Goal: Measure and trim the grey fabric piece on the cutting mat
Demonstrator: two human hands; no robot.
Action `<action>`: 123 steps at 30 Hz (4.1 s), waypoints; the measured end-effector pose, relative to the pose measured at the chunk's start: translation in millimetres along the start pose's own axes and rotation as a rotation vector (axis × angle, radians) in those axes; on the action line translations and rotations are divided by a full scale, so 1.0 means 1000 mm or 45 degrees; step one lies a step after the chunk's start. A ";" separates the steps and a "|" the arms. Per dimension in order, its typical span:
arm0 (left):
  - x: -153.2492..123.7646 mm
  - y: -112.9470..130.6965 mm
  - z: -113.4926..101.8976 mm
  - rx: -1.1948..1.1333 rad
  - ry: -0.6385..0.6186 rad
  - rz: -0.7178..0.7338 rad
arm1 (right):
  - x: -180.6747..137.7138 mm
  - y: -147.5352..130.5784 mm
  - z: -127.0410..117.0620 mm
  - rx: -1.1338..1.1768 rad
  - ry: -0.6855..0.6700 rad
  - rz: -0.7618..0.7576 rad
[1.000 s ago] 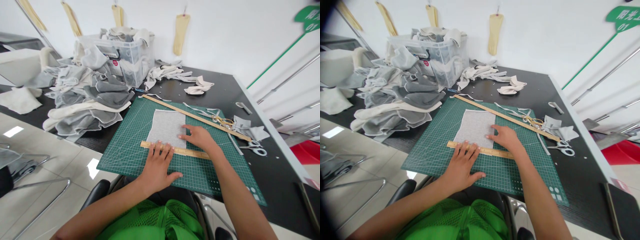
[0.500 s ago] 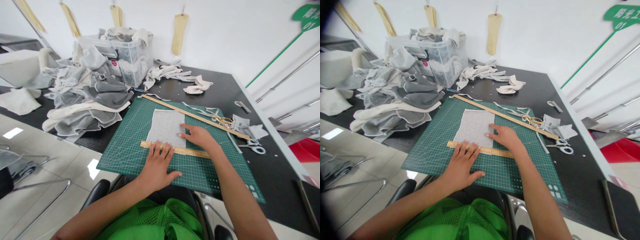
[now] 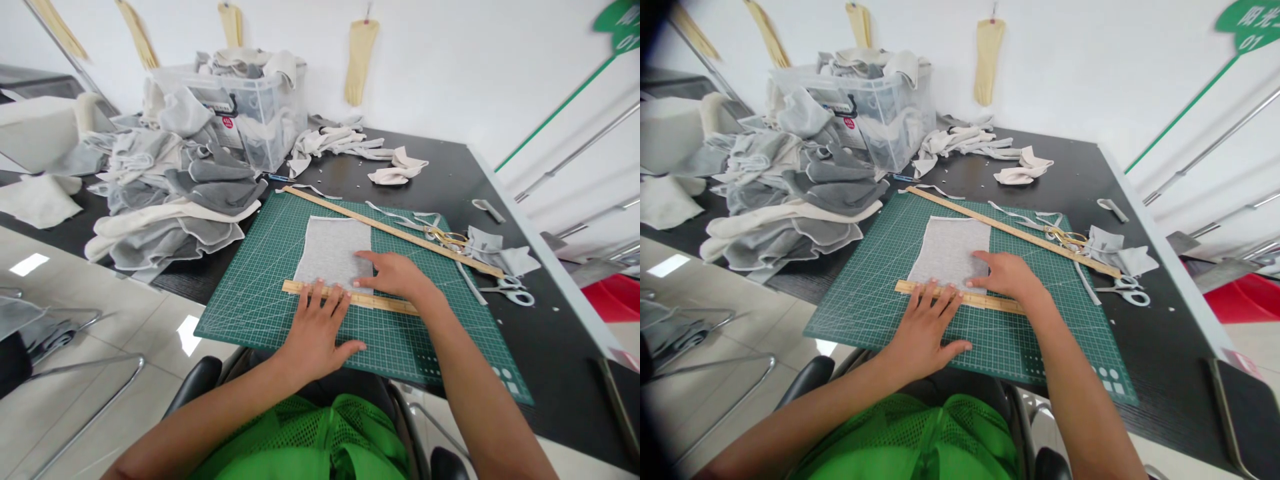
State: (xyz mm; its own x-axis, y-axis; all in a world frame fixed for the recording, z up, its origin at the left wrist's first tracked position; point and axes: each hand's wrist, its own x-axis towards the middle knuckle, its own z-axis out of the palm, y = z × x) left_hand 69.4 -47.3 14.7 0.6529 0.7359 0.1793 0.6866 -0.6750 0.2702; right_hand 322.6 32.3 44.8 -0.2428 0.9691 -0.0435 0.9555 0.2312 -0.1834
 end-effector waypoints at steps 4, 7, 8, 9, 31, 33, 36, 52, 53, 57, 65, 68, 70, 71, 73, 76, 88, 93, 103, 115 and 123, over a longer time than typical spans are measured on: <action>-0.001 0.000 0.000 0.006 0.014 0.010 | 0.000 0.013 -0.002 0.085 -0.038 0.028; -0.001 -0.001 -0.001 0.007 0.019 0.026 | -0.001 0.019 -0.004 0.107 0.029 0.070; -0.001 -0.001 -0.001 0.008 0.018 0.029 | -0.001 0.020 -0.004 0.106 0.064 0.092; -0.001 -0.001 -0.001 0.009 0.014 0.032 | -0.001 0.021 -0.004 0.103 0.100 0.120; -0.001 0.001 -0.002 0.004 0.011 0.024 | 0.026 0.015 0.041 -0.024 0.284 -0.169; -0.001 0.001 -0.002 0.005 0.011 0.028 | 0.029 0.018 0.043 0.017 0.254 -0.123; -0.001 0.000 -0.002 0.001 0.011 0.031 | 0.030 0.021 0.042 0.041 0.251 -0.059; -0.001 -0.001 0.000 -0.009 0.001 0.046 | 0.022 0.031 0.035 0.023 0.517 0.013; -0.001 -0.001 0.000 -0.009 0.003 0.050 | 0.019 0.029 0.030 0.038 0.531 0.032; -0.001 -0.002 0.001 -0.006 0.016 0.067 | 0.008 0.018 0.015 0.063 0.508 0.174; -0.002 -0.002 0.001 -0.011 0.004 0.076 | 0.008 0.012 0.018 -0.048 0.290 0.241; -0.002 -0.001 0.000 -0.008 -0.002 0.075 | 0.008 0.010 0.016 -0.071 0.240 0.241; -0.002 0.000 0.000 -0.006 -0.002 0.080 | 0.008 0.008 0.015 -0.068 0.211 0.232; -0.001 0.000 0.000 -0.004 -0.001 0.082 | 0.008 0.007 0.014 -0.069 0.198 0.221; -0.001 0.000 0.000 -0.002 0.007 0.083 | 0.007 0.006 0.014 -0.077 0.183 0.206; -0.001 0.000 -0.001 -0.003 0.009 0.095 | 0.008 0.007 0.016 -0.091 0.174 0.201; 0.000 -0.002 -0.003 -0.028 -0.010 0.125 | 0.008 0.006 0.016 -0.073 0.135 0.197; 0.001 -0.004 -0.002 -0.051 -0.038 0.139 | 0.009 0.007 0.017 -0.056 0.146 0.199; 0.001 -0.004 -0.003 -0.057 -0.057 0.133 | 0.011 0.008 0.015 0.007 0.137 0.242; 0.001 -0.004 -0.004 -0.072 -0.081 0.166 | 0.011 0.012 0.018 0.073 0.241 0.263; 0.001 -0.005 -0.005 -0.093 -0.080 0.170 | 0.003 -0.005 0.007 -0.042 0.066 0.161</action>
State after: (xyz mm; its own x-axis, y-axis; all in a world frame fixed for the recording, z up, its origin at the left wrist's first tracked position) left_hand 65.1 -43.2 17.9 0.7574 0.6333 0.1590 0.5686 -0.7594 0.3163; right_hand 315.4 33.7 38.4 -0.1122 0.9936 -0.0134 0.9831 0.1091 -0.1469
